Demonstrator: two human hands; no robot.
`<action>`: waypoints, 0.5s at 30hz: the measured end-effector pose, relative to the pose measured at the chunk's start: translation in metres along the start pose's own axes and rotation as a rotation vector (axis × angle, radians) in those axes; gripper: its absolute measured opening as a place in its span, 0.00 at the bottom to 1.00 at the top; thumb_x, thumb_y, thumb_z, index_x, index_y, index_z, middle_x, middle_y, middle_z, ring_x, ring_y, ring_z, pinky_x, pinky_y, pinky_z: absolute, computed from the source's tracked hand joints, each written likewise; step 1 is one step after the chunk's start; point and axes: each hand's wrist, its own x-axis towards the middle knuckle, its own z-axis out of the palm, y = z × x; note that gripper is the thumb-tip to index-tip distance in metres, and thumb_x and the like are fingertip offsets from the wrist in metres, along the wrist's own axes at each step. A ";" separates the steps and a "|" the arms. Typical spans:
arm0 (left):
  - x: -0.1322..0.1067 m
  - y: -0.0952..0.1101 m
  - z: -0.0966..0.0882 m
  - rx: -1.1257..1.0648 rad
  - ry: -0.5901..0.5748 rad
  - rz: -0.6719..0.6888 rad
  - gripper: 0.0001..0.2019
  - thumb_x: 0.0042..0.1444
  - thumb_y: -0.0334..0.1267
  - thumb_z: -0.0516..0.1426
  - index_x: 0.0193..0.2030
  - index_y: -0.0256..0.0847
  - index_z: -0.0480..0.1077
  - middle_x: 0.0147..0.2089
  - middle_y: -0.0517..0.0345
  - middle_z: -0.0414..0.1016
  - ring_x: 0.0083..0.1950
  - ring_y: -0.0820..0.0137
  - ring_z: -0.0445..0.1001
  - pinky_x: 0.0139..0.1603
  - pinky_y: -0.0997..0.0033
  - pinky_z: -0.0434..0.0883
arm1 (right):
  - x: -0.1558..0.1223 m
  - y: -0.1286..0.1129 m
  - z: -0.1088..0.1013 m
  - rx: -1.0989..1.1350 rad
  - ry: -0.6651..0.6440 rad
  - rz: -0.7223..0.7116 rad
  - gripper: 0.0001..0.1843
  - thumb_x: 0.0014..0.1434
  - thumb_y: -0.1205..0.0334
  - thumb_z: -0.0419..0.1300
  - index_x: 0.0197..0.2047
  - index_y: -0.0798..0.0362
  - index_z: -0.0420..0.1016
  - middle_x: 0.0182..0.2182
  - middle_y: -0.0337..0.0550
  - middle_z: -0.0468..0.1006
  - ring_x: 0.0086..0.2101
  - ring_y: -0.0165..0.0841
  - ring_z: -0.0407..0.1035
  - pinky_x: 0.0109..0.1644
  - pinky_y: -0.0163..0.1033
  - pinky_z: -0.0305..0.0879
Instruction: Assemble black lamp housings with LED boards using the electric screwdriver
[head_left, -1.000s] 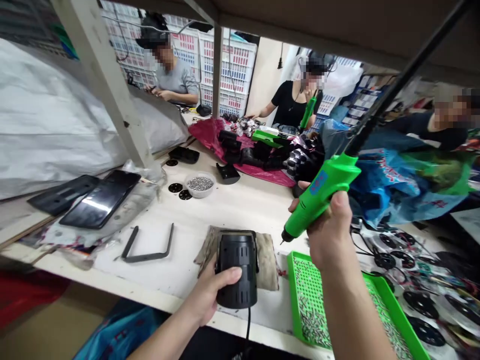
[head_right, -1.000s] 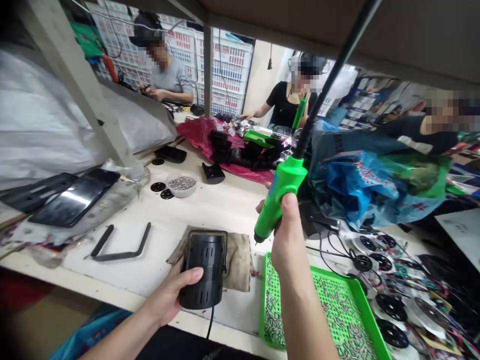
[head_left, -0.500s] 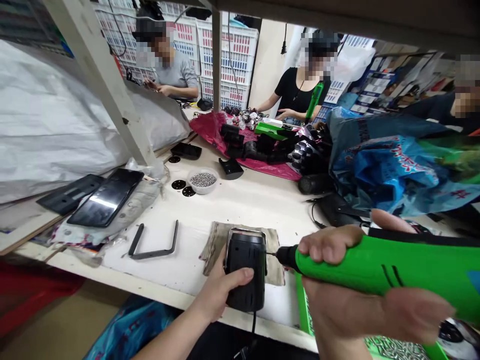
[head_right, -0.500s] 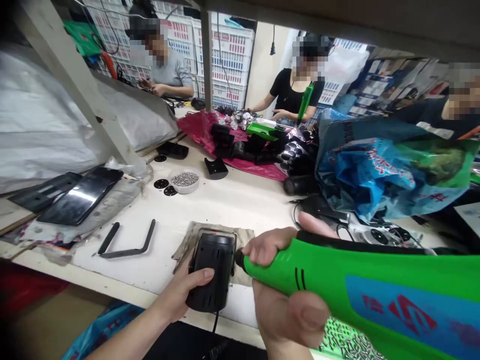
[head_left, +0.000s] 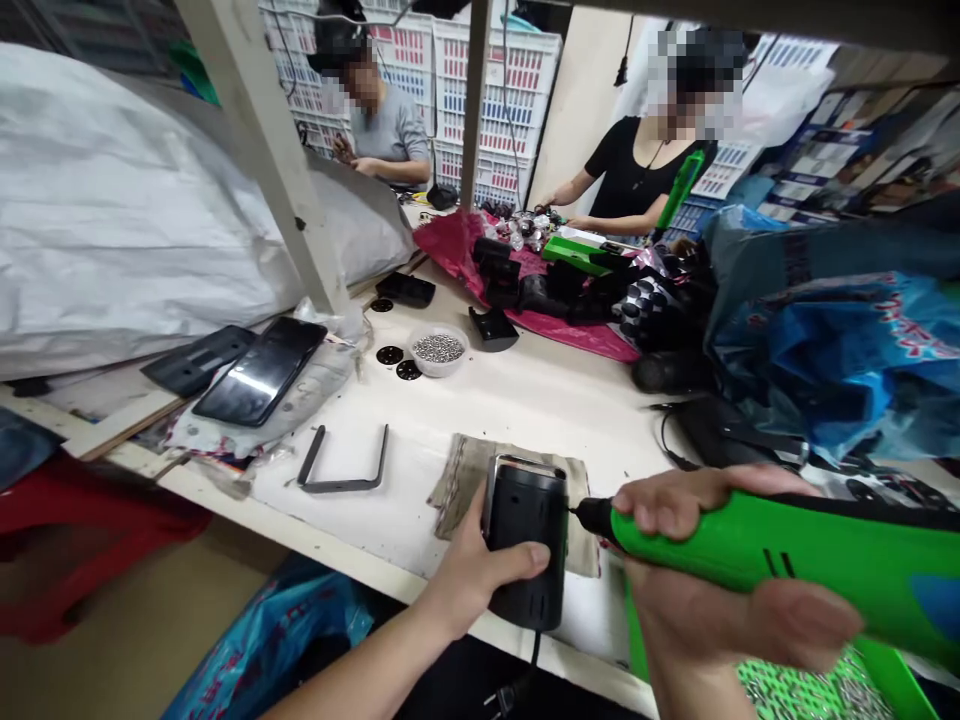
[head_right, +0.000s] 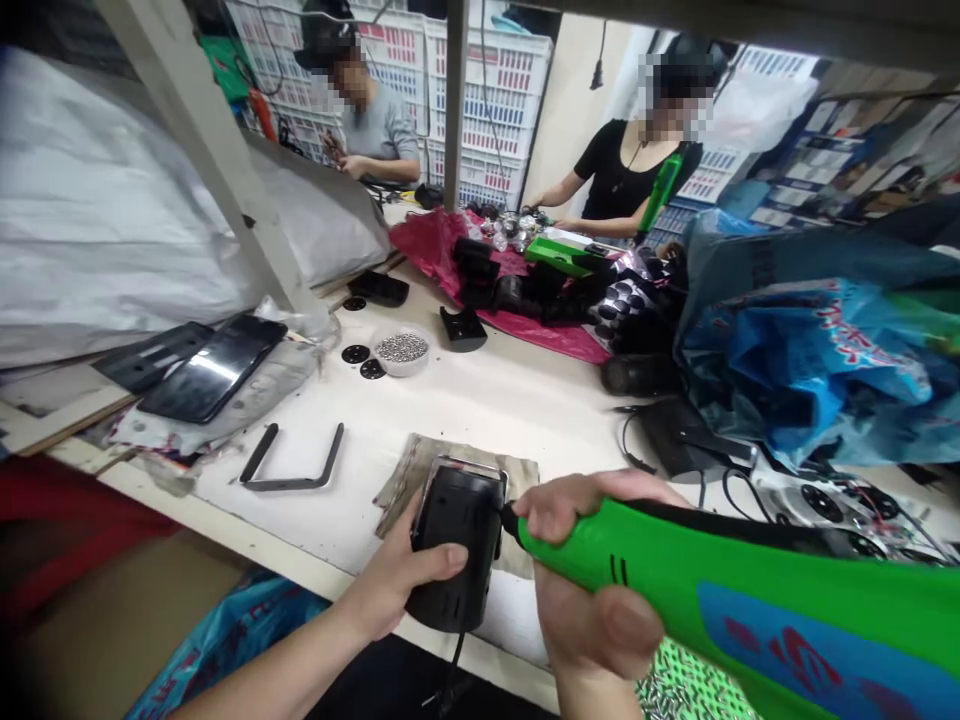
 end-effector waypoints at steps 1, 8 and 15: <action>0.001 0.000 -0.001 -0.001 -0.011 -0.002 0.31 0.40 0.38 0.67 0.52 0.42 0.64 0.39 0.57 0.74 0.40 0.65 0.72 0.42 0.66 0.69 | 0.001 -0.006 0.000 -0.037 0.005 -0.010 0.26 0.51 0.40 0.61 0.46 0.49 0.70 0.20 0.30 0.69 0.20 0.29 0.62 0.26 0.38 0.67; 0.005 0.000 0.001 0.060 -0.080 0.069 0.33 0.38 0.36 0.68 0.54 0.40 0.63 0.44 0.53 0.74 0.47 0.60 0.71 0.51 0.59 0.66 | 0.000 -0.025 0.022 -0.086 -0.125 -0.063 0.10 0.55 0.51 0.62 0.34 0.48 0.71 0.17 0.29 0.66 0.16 0.29 0.60 0.19 0.39 0.64; 0.006 0.001 0.001 0.112 -0.051 0.109 0.27 0.39 0.35 0.66 0.48 0.40 0.65 0.42 0.55 0.72 0.45 0.60 0.69 0.49 0.61 0.65 | -0.008 0.007 0.044 -0.026 -0.049 -0.040 0.27 0.50 0.38 0.62 0.43 0.50 0.69 0.20 0.29 0.69 0.20 0.28 0.64 0.25 0.38 0.67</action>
